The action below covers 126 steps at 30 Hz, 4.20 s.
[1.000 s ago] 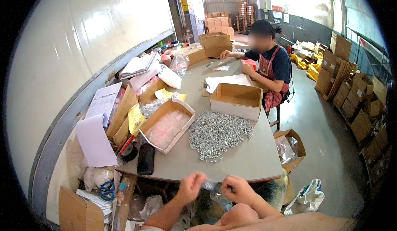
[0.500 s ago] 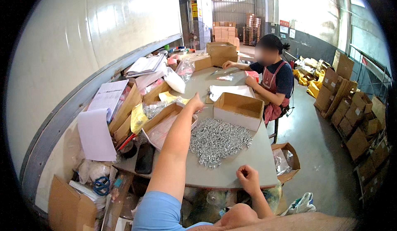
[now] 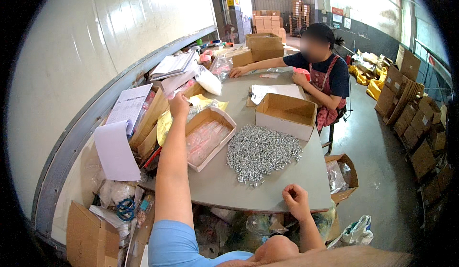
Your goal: The person sorts small screws from a pile on a table, placing them into a plastic bag by hand while sitting at a cluttered workspace.
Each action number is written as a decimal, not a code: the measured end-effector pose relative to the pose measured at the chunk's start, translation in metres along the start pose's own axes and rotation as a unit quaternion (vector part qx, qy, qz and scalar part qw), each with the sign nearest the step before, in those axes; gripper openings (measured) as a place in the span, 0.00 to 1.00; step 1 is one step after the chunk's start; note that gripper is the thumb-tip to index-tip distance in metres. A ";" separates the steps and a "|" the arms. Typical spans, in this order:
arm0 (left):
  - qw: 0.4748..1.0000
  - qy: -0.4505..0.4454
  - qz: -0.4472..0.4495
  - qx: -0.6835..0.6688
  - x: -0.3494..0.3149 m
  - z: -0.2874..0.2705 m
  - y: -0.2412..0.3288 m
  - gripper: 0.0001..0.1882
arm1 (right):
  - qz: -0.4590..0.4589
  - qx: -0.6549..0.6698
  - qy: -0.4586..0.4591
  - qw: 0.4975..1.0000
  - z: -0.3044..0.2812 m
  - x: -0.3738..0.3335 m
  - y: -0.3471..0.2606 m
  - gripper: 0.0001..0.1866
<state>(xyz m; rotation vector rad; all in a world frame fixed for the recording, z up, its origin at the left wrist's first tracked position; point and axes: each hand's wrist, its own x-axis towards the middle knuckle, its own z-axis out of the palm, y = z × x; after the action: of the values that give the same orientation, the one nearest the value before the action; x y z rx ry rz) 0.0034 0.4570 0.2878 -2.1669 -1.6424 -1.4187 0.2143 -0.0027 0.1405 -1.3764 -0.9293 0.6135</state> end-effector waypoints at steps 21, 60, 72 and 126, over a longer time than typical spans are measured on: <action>0.878 -0.414 0.111 0.214 -0.118 -0.019 0.005 0.09 | -0.024 -0.063 0.001 0.998 0.000 -0.005 -0.002 0.04; 0.521 -0.566 -0.389 -0.507 -0.451 -0.165 0.018 0.08 | -0.112 -0.410 -0.110 0.898 0.049 0.002 -0.029 0.29; 0.546 -0.638 -0.284 -0.462 -0.488 -0.127 0.037 0.09 | -0.056 -0.308 -0.158 0.936 0.030 0.009 -0.035 0.19; 0.564 -0.592 -0.266 -0.510 -0.488 -0.117 0.083 0.19 | -0.080 -0.349 -0.066 0.932 0.050 0.040 -0.024 0.12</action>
<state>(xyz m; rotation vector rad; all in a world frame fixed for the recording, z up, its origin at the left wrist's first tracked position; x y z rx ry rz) -0.0021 0.0060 0.0531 -4.3117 -2.1725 -0.9878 0.1897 0.0544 0.1690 -1.8710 -1.4386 0.2483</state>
